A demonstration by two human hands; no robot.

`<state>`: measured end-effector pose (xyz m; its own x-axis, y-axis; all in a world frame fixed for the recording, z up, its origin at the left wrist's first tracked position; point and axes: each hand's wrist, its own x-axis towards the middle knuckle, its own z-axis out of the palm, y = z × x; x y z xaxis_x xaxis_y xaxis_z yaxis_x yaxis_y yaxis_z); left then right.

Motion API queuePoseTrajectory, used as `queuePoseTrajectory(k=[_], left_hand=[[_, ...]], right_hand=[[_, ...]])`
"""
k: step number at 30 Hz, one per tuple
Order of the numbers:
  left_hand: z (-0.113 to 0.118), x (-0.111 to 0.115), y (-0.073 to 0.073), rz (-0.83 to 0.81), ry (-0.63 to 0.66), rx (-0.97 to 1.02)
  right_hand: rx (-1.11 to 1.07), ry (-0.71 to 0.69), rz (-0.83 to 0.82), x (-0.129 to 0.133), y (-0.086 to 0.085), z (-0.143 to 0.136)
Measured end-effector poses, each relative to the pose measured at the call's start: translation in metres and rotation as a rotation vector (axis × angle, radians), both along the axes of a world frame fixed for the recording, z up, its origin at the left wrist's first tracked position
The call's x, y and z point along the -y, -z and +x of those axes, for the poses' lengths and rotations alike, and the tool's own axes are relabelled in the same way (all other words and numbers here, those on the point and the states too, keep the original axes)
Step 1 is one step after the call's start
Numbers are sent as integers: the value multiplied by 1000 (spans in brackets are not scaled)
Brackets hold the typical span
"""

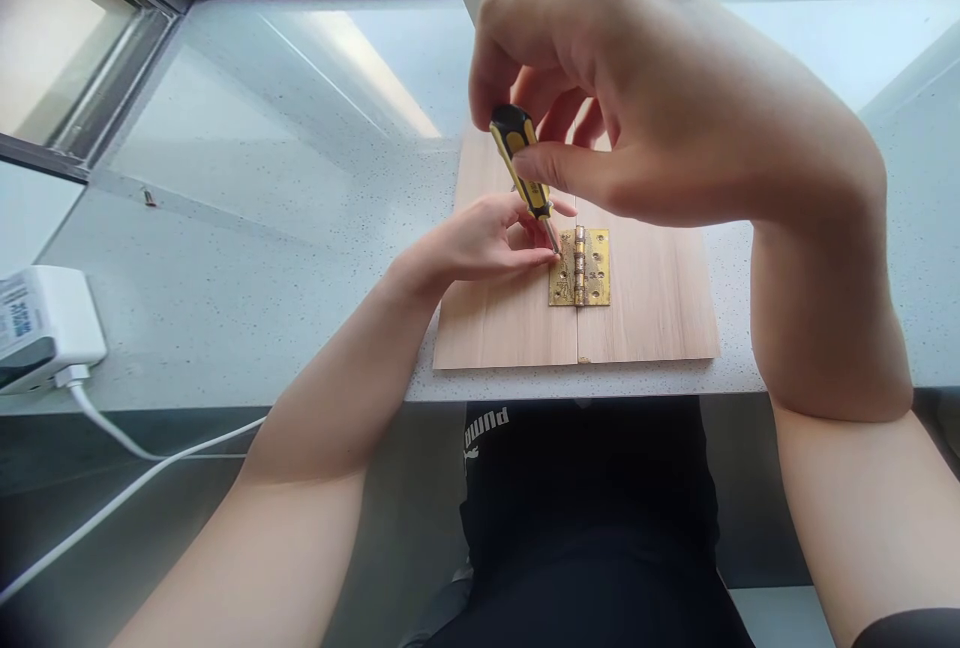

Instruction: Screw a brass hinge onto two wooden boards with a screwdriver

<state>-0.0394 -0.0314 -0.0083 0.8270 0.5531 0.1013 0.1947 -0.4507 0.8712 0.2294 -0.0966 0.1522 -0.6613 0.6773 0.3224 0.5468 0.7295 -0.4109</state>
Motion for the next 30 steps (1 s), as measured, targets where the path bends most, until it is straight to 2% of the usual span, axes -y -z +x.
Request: queuePoseTrajectory(k=[20, 26, 30], left_hand=[[1, 1, -5, 23, -19, -49], [1, 2, -5, 5, -20, -36], [2, 3, -5, 10, -24, -15]], right_hand=[[59, 0, 13, 0, -4, 1], [28, 94, -32, 0, -3, -3], [-15, 73, 46, -4, 3, -3]])
